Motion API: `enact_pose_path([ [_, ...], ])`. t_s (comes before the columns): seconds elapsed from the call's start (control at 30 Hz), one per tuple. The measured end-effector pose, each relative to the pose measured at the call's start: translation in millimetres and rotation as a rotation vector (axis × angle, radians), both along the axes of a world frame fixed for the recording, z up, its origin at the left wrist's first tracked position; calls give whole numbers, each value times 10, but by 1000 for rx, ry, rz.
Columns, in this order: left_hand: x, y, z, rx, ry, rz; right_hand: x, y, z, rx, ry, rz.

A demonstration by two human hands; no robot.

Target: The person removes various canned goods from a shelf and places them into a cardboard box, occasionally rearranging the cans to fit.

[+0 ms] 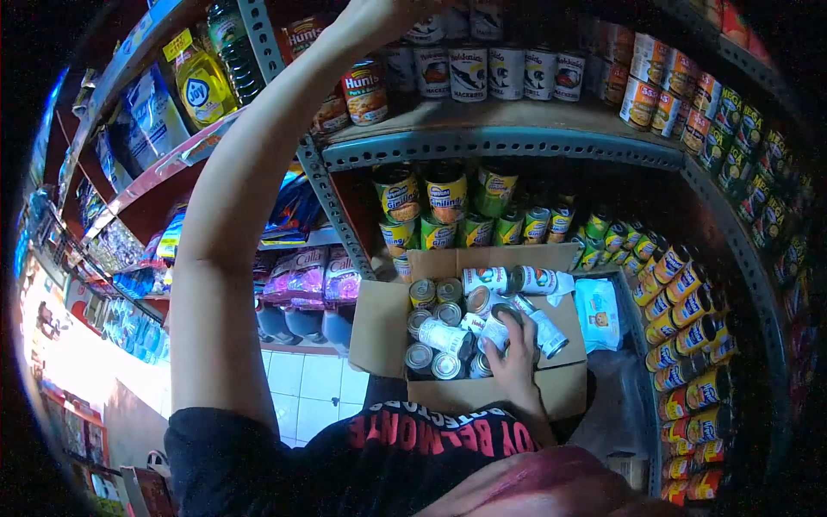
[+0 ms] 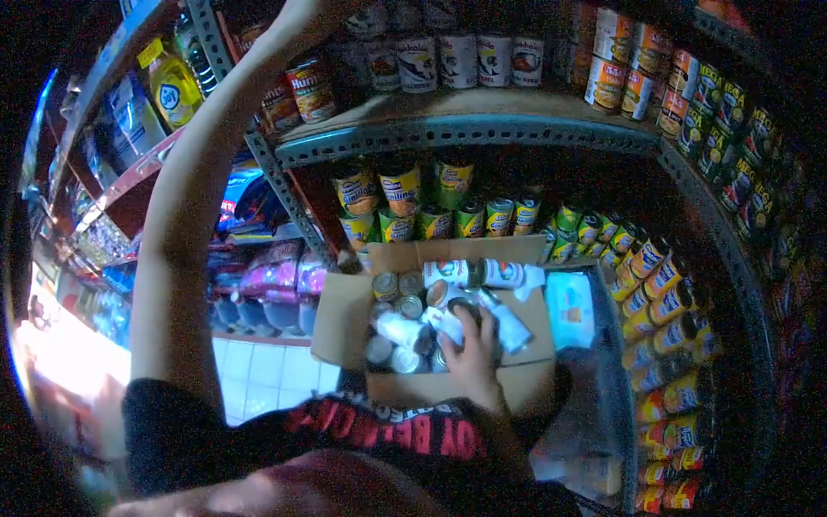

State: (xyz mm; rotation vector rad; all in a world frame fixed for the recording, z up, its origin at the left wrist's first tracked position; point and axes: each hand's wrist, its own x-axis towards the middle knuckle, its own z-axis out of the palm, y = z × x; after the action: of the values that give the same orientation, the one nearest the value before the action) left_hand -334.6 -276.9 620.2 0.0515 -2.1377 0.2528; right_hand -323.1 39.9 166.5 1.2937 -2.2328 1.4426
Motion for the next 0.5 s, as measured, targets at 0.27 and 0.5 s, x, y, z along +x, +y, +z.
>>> enact_pose_path([
  [0.27,-767,-751,96,16,-51,2,12,-21,-29,-55,-4,0],
  [0.5,-897,-904,330,-138,-297,194,-13,96,49,-74,30,35],
])
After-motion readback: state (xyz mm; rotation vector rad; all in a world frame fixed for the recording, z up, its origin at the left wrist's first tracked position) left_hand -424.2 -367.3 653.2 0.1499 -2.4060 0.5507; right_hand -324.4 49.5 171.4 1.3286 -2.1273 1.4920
